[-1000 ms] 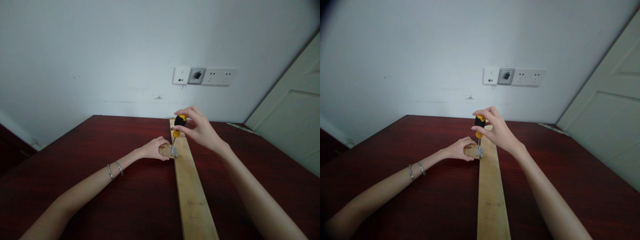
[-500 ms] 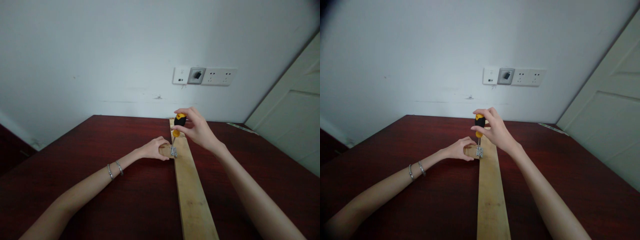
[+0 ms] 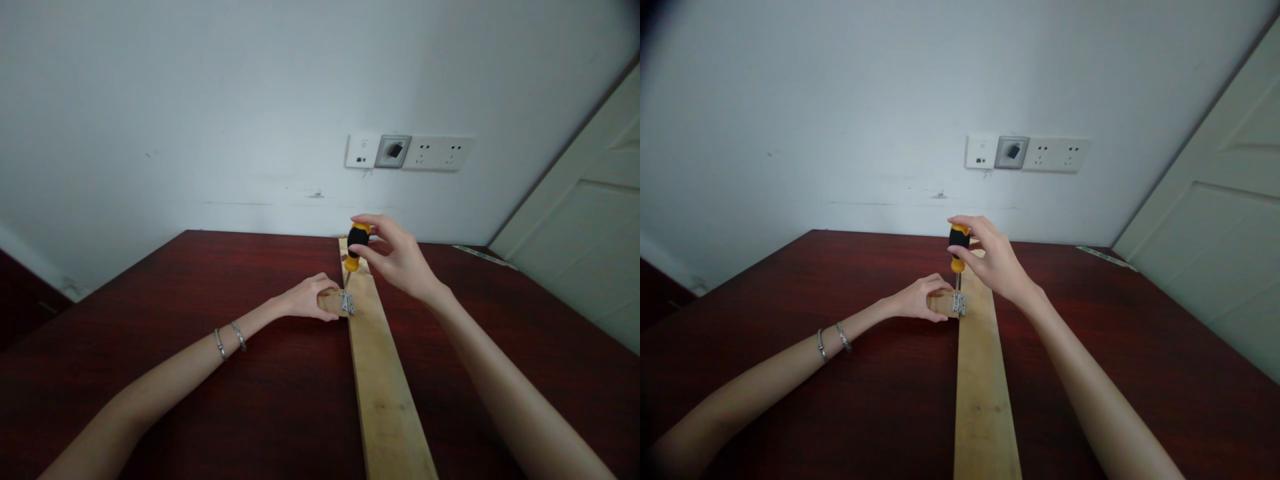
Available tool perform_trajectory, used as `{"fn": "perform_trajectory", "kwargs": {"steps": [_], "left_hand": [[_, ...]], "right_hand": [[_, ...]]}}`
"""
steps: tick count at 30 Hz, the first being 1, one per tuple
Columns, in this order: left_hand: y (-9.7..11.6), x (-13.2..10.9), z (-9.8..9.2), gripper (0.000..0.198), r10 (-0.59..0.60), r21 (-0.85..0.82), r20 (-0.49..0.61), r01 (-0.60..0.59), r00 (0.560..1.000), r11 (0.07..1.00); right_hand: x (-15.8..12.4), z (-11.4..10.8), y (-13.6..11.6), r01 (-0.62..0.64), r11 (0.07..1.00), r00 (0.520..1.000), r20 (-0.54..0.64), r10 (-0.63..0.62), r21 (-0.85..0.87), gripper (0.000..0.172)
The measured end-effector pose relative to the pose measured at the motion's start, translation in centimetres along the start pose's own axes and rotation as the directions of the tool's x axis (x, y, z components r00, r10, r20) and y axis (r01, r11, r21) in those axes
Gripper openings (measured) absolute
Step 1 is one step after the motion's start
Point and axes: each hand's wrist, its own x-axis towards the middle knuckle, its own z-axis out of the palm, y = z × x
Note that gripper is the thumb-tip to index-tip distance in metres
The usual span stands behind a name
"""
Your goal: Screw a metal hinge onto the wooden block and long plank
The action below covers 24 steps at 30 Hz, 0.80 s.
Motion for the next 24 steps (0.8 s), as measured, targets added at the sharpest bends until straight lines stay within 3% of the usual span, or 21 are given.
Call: {"fn": "perform_trajectory", "kwargs": {"steps": [8,24], "left_hand": [[-0.40,-0.19,0.24,0.057,0.041,-0.021,-0.007,-0.041,0.999,0.999],[-0.76,-0.15,0.43,0.056,0.044,0.001,-0.001,-0.044,0.999,0.999]], "right_hand": [[0.07,-0.06,-0.17,0.007,0.996,0.998,-0.066,-0.013,-0.086,0.035],[0.14,0.12,-0.46,0.060,0.985,0.993,-0.086,-0.074,-0.161,0.034]]}}
